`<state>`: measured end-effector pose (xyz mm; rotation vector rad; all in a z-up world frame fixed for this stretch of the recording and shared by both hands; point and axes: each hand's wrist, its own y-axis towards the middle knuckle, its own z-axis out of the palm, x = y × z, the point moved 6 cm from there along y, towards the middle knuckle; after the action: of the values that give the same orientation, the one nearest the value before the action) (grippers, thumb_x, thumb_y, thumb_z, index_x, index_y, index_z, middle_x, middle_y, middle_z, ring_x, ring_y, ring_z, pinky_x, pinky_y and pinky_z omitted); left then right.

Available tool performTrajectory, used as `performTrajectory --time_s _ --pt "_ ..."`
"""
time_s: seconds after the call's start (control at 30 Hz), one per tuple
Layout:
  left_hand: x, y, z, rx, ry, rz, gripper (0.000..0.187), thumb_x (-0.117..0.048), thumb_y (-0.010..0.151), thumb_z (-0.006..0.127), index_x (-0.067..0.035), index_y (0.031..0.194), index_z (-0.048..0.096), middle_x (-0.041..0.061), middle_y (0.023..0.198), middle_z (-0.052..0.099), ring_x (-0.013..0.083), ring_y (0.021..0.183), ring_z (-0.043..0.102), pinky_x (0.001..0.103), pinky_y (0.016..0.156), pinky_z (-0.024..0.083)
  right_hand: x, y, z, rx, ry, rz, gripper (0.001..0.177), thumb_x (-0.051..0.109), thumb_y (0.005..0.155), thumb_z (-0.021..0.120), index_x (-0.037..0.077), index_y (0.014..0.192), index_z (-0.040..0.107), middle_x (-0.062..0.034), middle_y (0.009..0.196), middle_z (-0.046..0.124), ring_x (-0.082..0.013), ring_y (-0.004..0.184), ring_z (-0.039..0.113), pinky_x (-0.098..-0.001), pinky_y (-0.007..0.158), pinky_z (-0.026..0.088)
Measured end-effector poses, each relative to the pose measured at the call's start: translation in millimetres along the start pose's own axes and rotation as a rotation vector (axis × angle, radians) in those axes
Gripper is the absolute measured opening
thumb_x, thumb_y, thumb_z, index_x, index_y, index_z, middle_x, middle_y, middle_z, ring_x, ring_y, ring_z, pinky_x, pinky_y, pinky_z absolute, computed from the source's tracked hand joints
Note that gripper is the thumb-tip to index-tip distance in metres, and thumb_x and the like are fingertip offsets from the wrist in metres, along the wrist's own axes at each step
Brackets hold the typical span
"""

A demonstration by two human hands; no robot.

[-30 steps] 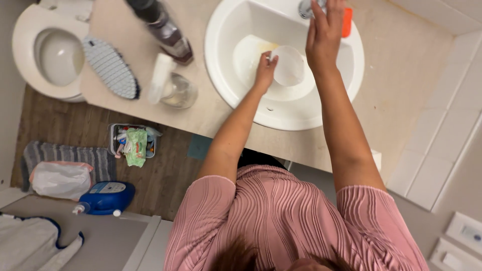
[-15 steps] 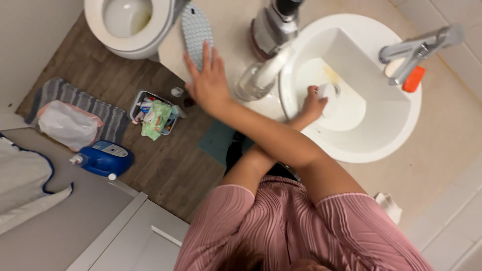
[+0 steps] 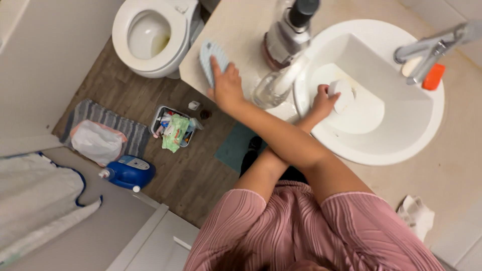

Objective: The person washes their hands, then scrubs a small white dish with a brush under running water, rinses it, and wipes the countertop with a cloth. They also handle a soap dish and a bottle of liquid soap during the process.

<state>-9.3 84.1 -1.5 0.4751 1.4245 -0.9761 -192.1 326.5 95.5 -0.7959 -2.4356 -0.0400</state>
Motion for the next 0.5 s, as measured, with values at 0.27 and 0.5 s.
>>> performTrajectory --time_s 0.27,0.5 --pt "86 28 13 -0.067 -0.1 0.0 0.054 -0.032 0.091 0.071 -0.003 0.129 0.046 0.012 0.106 0.061 0.0227 0.084 0.062 0.037 0.07 0.053 -99 -237 -211 0.132 0.553 -0.268 0.082 0.019 0.084 0.068 0.006 0.159 0.037 -0.0233 0.154 0.049 -0.0375 0.141 0.049 -0.0451 0.12 0.035" --pt "68 10 32 0.049 -0.139 0.026 0.035 -0.018 0.096 0.062 -0.005 0.126 0.048 0.008 0.104 0.067 0.0172 0.087 0.061 0.031 0.074 0.05 -299 -274 -233 -0.462 0.52 0.256 0.079 0.014 0.083 0.066 0.009 0.157 0.04 -0.0219 0.149 0.047 -0.0347 0.138 0.049 -0.0428 0.115 0.042"
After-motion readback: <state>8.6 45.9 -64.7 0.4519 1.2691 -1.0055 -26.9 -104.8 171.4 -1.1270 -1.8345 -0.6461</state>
